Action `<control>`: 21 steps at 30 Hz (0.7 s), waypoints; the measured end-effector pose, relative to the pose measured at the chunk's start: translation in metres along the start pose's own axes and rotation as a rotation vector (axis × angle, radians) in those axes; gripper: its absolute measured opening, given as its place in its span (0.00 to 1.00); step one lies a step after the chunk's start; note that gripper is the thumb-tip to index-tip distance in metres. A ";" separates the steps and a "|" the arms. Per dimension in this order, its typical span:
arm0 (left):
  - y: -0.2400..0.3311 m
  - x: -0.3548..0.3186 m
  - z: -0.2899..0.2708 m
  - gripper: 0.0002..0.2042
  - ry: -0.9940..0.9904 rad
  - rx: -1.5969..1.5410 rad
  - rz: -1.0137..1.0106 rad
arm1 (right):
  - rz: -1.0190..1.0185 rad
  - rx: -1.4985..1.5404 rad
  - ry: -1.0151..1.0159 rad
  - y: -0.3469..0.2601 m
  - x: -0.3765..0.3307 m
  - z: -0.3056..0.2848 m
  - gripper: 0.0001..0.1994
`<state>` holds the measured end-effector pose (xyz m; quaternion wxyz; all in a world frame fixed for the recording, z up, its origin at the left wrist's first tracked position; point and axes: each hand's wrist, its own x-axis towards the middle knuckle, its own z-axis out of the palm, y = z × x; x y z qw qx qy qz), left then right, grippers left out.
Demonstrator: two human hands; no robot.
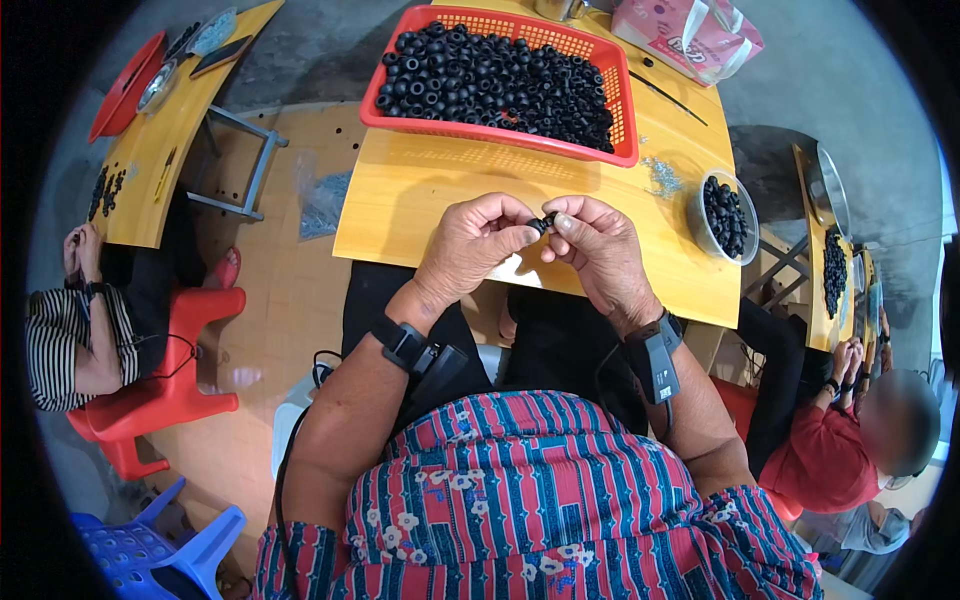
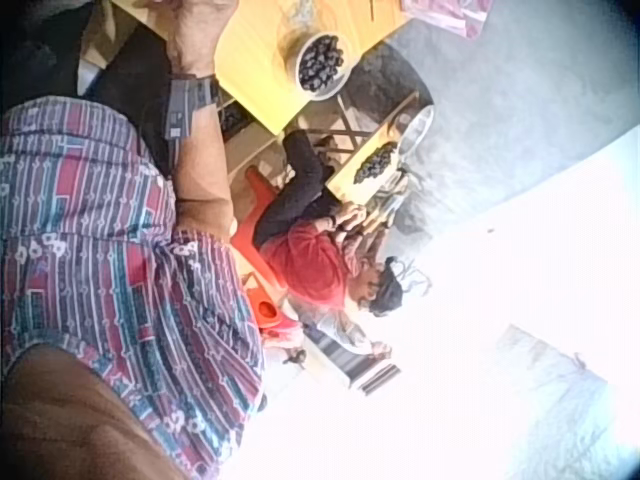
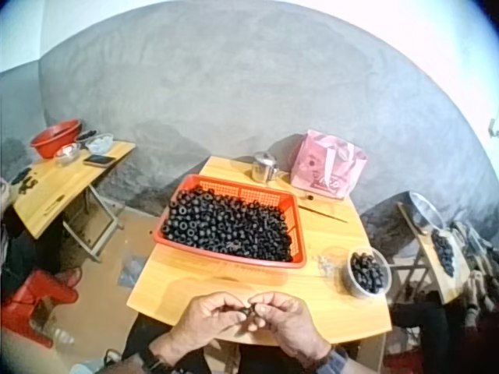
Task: Assembling small black plastic components by hand on a factory floor.
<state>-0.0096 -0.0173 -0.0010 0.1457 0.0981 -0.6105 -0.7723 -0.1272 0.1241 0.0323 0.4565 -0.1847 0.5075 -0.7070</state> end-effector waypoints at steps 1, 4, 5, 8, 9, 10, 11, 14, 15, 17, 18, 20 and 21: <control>-0.001 0.000 0.000 0.05 0.001 0.000 0.000 | 0.001 0.000 -0.001 -0.001 0.000 0.001 0.08; -0.002 0.001 0.002 0.05 0.055 0.021 0.045 | 0.002 -0.023 0.012 -0.001 0.000 0.002 0.08; -0.002 0.001 0.002 0.05 0.055 0.021 0.043 | -0.010 -0.051 0.006 -0.001 0.001 0.001 0.08; -0.001 0.002 0.002 0.04 0.051 0.032 0.045 | -0.032 -0.112 0.010 -0.001 0.001 0.000 0.08; -0.002 0.002 0.002 0.05 0.050 0.042 0.050 | -0.042 -0.145 0.018 -0.001 0.001 0.001 0.08; -0.002 0.002 0.002 0.05 0.051 0.042 0.050 | -0.042 -0.145 0.017 -0.002 0.001 0.001 0.08; -0.001 0.002 0.002 0.05 0.053 0.045 0.047 | -0.060 -0.186 0.021 -0.002 0.000 0.002 0.07; -0.001 0.002 0.002 0.05 0.054 0.052 0.050 | -0.094 -0.241 0.020 -0.003 -0.001 0.003 0.07; -0.001 0.002 0.002 0.05 0.055 0.057 0.056 | -0.108 -0.253 0.013 -0.002 -0.001 0.003 0.07; -0.002 0.002 0.002 0.05 0.058 0.069 0.062 | -0.108 -0.254 0.005 -0.002 -0.001 0.003 0.07; -0.002 0.002 0.002 0.05 0.061 0.080 0.068 | -0.108 -0.255 0.000 -0.003 -0.001 0.003 0.07; -0.002 0.001 0.002 0.05 0.059 0.073 0.066 | -0.098 -0.241 0.003 -0.002 -0.001 0.003 0.07; -0.002 0.001 0.002 0.05 0.058 0.067 0.064 | -0.088 -0.226 0.006 -0.001 -0.001 0.003 0.07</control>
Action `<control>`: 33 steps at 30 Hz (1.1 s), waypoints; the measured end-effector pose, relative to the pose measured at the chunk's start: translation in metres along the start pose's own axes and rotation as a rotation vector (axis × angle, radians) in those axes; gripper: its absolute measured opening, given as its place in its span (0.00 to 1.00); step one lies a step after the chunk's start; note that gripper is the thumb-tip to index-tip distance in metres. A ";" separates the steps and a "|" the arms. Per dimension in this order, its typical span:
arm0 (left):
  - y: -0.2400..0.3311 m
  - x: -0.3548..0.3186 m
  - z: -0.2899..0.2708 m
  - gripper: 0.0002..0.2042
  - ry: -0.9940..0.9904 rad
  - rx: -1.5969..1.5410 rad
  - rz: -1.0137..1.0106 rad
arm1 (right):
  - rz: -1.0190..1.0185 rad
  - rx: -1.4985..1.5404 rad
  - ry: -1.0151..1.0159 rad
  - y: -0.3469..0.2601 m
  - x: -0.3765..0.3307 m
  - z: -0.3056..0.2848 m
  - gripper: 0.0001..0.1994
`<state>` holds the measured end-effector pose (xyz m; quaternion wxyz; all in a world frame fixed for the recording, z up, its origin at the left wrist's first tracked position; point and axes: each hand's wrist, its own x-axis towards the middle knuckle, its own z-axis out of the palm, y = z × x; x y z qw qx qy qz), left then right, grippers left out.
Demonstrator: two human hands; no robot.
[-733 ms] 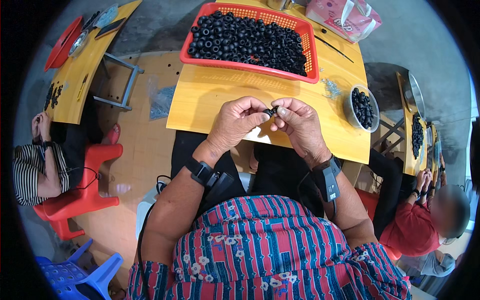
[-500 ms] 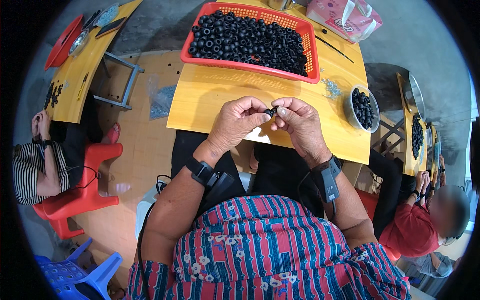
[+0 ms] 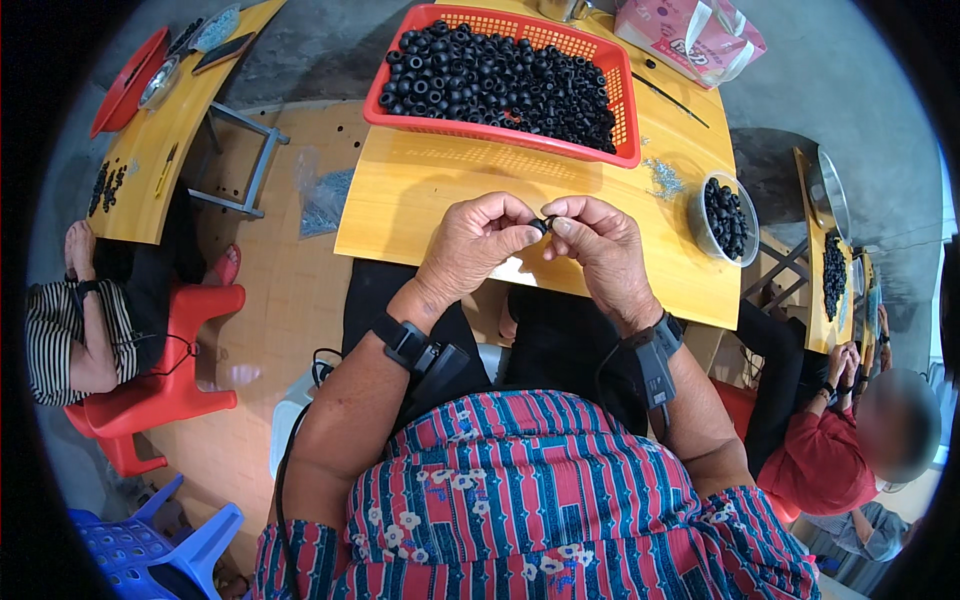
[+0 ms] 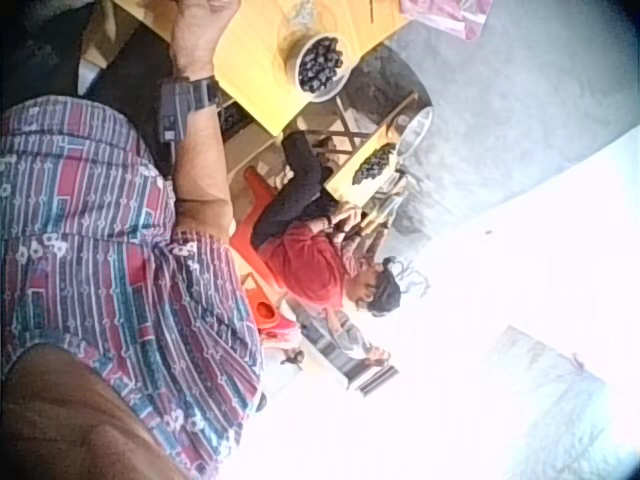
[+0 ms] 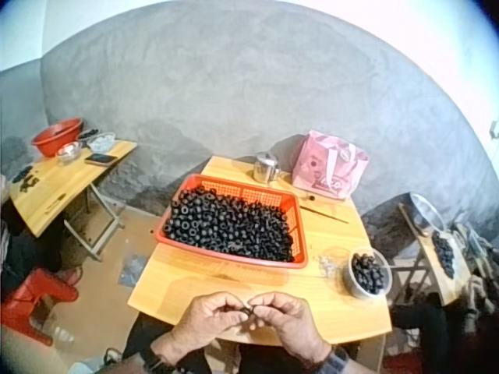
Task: Assembling small black plastic components by hand on a factory floor.
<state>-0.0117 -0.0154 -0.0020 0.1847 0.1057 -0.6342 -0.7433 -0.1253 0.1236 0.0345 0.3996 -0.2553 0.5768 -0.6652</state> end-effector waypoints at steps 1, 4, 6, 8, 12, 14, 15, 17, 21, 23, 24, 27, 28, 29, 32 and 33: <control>-0.001 0.000 0.000 0.05 0.001 0.000 0.000 | 0.000 0.000 -0.001 0.001 0.000 0.000 0.07; -0.002 0.000 0.000 0.04 0.003 0.009 -0.006 | 0.012 0.024 0.017 0.005 0.000 -0.001 0.07; -0.001 -0.001 0.000 0.04 0.014 -0.017 -0.009 | -0.003 0.064 0.036 0.009 0.000 0.000 0.07; 0.000 -0.001 -0.001 0.04 -0.011 -0.004 -0.026 | -0.021 0.078 0.041 0.011 0.000 0.001 0.08; 0.002 -0.001 -0.002 0.04 -0.029 0.008 -0.050 | -0.055 0.119 0.054 0.014 0.001 0.003 0.08; 0.000 -0.001 -0.003 0.04 -0.029 0.003 -0.034 | -0.055 0.136 0.062 0.016 0.001 0.004 0.08; -0.001 -0.001 -0.002 0.04 -0.028 -0.003 -0.019 | -0.056 0.153 0.070 0.017 0.001 0.004 0.08; -0.001 -0.001 -0.002 0.04 -0.026 0.001 -0.019 | -0.045 0.166 0.074 0.018 0.001 0.004 0.08; -0.001 -0.001 -0.003 0.04 -0.035 -0.017 -0.010 | -0.013 0.166 0.075 0.018 0.000 0.004 0.08; 0.001 -0.001 -0.002 0.04 -0.046 -0.039 -0.010 | -0.019 0.159 0.071 0.019 0.000 0.003 0.08; 0.001 -0.002 -0.002 0.04 -0.056 -0.061 -0.009 | -0.023 0.153 0.066 0.020 -0.001 0.003 0.08; -0.003 -0.001 -0.004 0.04 -0.055 -0.008 -0.008 | -0.069 0.106 0.074 0.021 -0.001 0.004 0.08; -0.002 -0.001 -0.003 0.04 -0.057 -0.008 -0.008 | -0.069 0.107 0.075 0.020 -0.002 0.005 0.08; -0.002 0.000 -0.003 0.04 -0.051 -0.006 -0.011 | -0.099 0.069 0.082 0.020 -0.002 0.005 0.08; -0.005 0.000 -0.003 0.04 -0.039 -0.012 -0.012 | -0.148 0.012 0.097 0.022 -0.003 0.007 0.08; -0.005 0.000 -0.003 0.03 -0.035 -0.024 -0.008 | -0.169 -0.012 0.106 0.022 -0.003 0.008 0.08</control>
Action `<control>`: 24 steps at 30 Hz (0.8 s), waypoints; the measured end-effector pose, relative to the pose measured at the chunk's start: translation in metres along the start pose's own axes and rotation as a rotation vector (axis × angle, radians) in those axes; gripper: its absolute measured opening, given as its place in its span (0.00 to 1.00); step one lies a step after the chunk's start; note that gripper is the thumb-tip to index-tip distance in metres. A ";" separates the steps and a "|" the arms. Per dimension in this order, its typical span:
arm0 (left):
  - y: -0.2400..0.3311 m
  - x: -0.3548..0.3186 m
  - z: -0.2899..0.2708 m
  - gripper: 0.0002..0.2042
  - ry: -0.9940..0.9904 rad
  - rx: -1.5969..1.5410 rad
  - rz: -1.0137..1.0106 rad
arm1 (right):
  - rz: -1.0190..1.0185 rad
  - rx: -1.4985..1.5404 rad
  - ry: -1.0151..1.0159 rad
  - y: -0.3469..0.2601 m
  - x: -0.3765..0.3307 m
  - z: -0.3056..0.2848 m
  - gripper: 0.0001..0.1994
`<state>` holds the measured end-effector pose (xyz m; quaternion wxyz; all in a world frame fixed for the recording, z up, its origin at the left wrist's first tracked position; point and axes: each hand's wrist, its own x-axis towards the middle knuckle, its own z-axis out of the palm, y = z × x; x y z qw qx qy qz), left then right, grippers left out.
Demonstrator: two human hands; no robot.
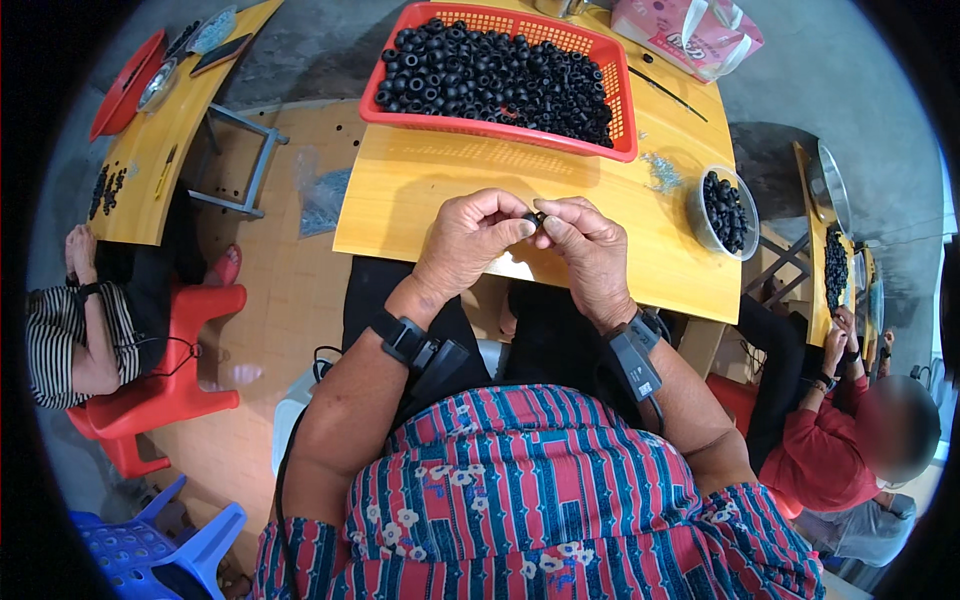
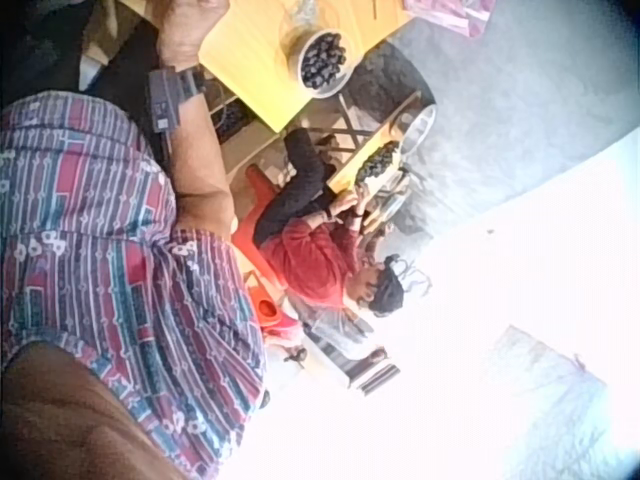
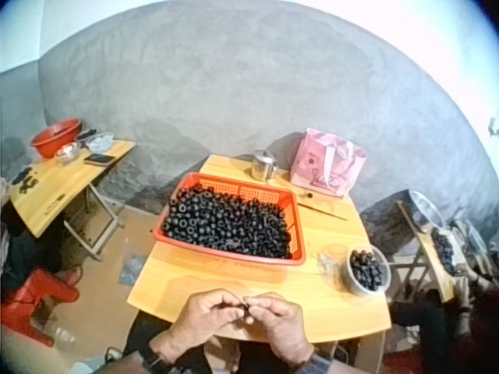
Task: Assembling small black plastic components by hand on a factory floor.
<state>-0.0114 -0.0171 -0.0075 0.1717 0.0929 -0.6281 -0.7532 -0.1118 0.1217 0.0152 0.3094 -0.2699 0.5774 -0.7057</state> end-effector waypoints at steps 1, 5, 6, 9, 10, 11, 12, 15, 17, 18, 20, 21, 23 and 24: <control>0.000 0.000 0.000 0.03 0.000 0.001 0.000 | 0.000 0.001 0.000 0.000 0.000 0.001 0.08; 0.002 -0.001 0.001 0.03 0.018 0.010 -0.013 | 0.046 0.085 0.007 -0.002 -0.001 0.002 0.09; 0.003 -0.001 0.001 0.03 0.019 0.001 -0.015 | 0.063 0.118 0.005 -0.002 0.000 0.003 0.09; 0.006 -0.001 0.002 0.03 0.011 -0.007 -0.008 | 0.157 0.135 0.009 -0.005 0.003 0.002 0.09; 0.006 -0.001 0.002 0.03 0.010 -0.007 -0.007 | 0.157 0.135 0.009 -0.005 0.004 0.002 0.09; 0.006 -0.001 0.003 0.03 0.011 -0.024 -0.013 | 0.192 0.174 -0.010 -0.006 0.004 0.000 0.09; 0.006 -0.002 0.003 0.03 0.012 -0.041 -0.019 | 0.229 0.214 -0.030 -0.005 0.005 -0.001 0.08; 0.010 -0.003 0.003 0.03 0.018 -0.024 -0.017 | 0.322 0.341 -0.074 -0.004 0.009 -0.006 0.08; 0.006 -0.003 0.002 0.04 0.044 0.041 -0.006 | 0.351 0.389 -0.104 -0.005 0.010 -0.006 0.08; 0.006 -0.003 0.001 0.04 0.069 0.106 0.005 | 0.381 0.438 -0.133 -0.005 0.011 -0.007 0.08; 0.006 -0.002 0.002 0.04 0.065 0.115 0.030 | 0.413 0.437 -0.166 -0.005 0.012 -0.013 0.08; 0.005 -0.002 0.002 0.05 0.063 0.125 0.053 | 0.447 0.438 -0.201 -0.006 0.013 -0.015 0.09; 0.004 -0.002 0.001 0.05 0.062 0.152 0.061 | 0.482 0.399 -0.224 -0.008 0.014 -0.017 0.10; 0.004 -0.001 0.001 0.05 0.057 0.178 0.071 | 0.514 0.359 -0.244 -0.010 0.015 -0.017 0.10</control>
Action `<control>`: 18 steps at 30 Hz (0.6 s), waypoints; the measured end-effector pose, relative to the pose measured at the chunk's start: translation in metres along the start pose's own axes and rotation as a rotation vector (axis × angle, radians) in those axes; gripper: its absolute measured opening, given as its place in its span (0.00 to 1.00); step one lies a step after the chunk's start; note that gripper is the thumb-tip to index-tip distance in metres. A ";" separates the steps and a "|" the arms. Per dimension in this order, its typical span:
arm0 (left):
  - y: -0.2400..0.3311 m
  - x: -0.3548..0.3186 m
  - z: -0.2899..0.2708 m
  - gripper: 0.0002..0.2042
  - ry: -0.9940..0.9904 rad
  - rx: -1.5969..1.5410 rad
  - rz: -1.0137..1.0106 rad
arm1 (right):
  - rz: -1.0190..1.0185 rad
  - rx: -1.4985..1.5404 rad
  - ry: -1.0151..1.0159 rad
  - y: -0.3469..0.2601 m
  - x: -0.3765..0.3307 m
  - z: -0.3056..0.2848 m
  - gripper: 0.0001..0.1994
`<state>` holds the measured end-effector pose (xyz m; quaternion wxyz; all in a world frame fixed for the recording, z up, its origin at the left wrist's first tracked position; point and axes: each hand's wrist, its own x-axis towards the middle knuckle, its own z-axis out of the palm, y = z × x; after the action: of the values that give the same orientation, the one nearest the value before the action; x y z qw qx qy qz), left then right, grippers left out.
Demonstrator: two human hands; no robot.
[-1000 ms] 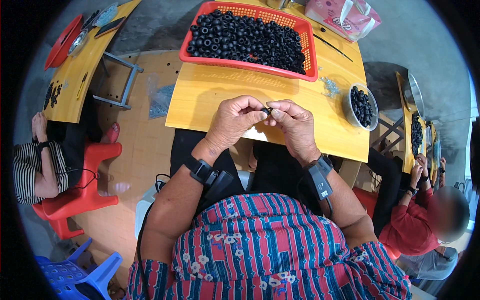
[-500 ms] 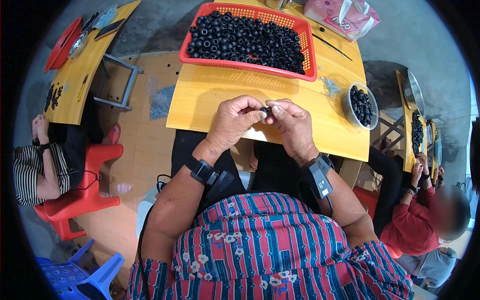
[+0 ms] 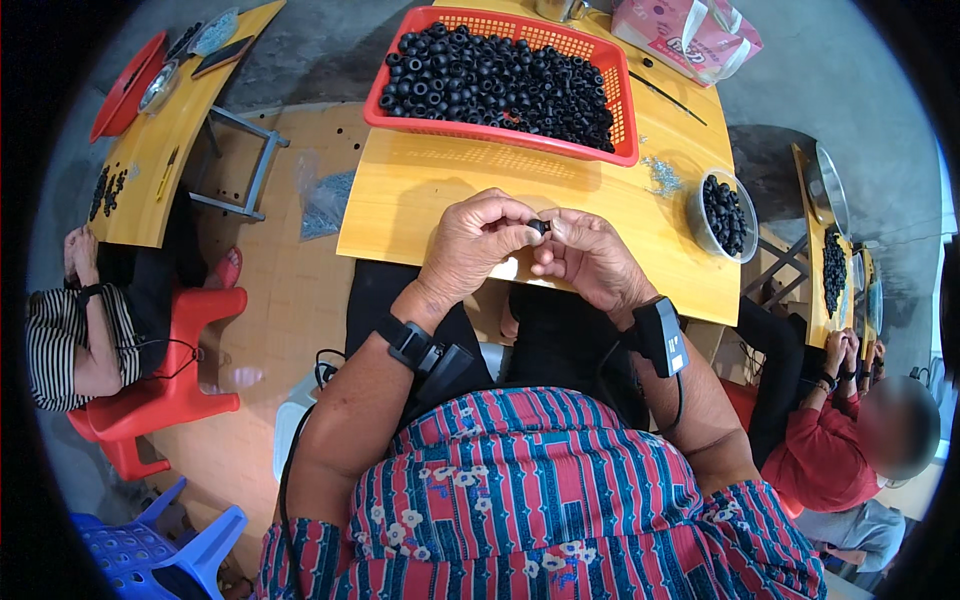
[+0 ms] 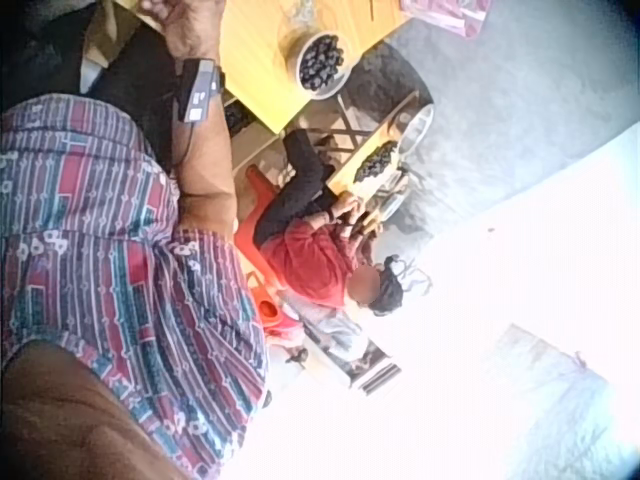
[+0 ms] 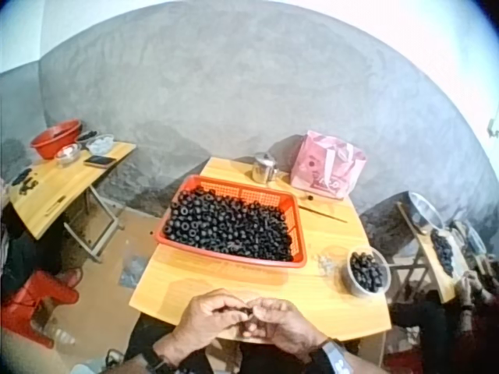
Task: Assembling small black plastic components by hand on a factory floor.
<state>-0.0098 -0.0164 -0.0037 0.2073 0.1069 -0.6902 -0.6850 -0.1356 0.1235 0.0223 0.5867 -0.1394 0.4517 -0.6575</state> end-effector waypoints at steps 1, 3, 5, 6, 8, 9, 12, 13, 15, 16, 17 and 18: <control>0.000 0.000 0.000 0.05 -0.001 -0.001 0.001 | -0.001 -0.001 0.001 -0.002 0.000 0.000 0.10; -0.001 0.000 -0.001 0.05 0.008 0.070 0.022 | 0.058 0.016 -0.063 -0.003 0.000 -0.001 0.12; -0.002 0.000 -0.001 0.06 0.017 0.074 0.021 | 0.056 0.019 -0.068 -0.004 0.000 0.002 0.12; -0.002 0.000 -0.001 0.06 0.023 0.077 0.022 | 0.052 0.020 -0.070 -0.004 -0.001 0.003 0.12; 0.000 0.000 -0.001 0.06 0.023 0.072 0.016 | 0.045 0.017 -0.077 -0.003 0.000 0.001 0.13; 0.000 0.000 -0.001 0.06 0.023 0.064 0.012 | 0.039 0.013 -0.084 -0.003 0.000 0.000 0.13; 0.001 0.000 0.000 0.07 0.014 0.047 0.011 | 0.039 0.032 -0.076 -0.001 0.000 0.000 0.13; 0.002 0.001 0.000 0.07 0.013 0.047 0.011 | 0.038 0.033 -0.075 -0.001 0.000 0.000 0.13; 0.003 0.002 0.002 0.07 0.006 0.029 0.003 | 0.030 0.002 -0.065 -0.003 -0.001 0.002 0.12; 0.003 0.002 0.002 0.07 0.005 0.030 0.002 | 0.030 0.004 -0.065 -0.004 -0.001 0.003 0.12; 0.003 0.001 0.003 0.08 0.002 0.013 0.006 | 0.021 -0.011 -0.075 -0.005 -0.001 0.005 0.11; 0.003 0.001 0.003 0.09 -0.001 -0.004 0.011 | 0.012 -0.025 -0.086 -0.006 -0.001 0.006 0.11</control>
<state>-0.0119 -0.0143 -0.0004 0.2111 0.1023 -0.6894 -0.6854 -0.1347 0.1209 0.0306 0.6078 -0.1721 0.4353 -0.6415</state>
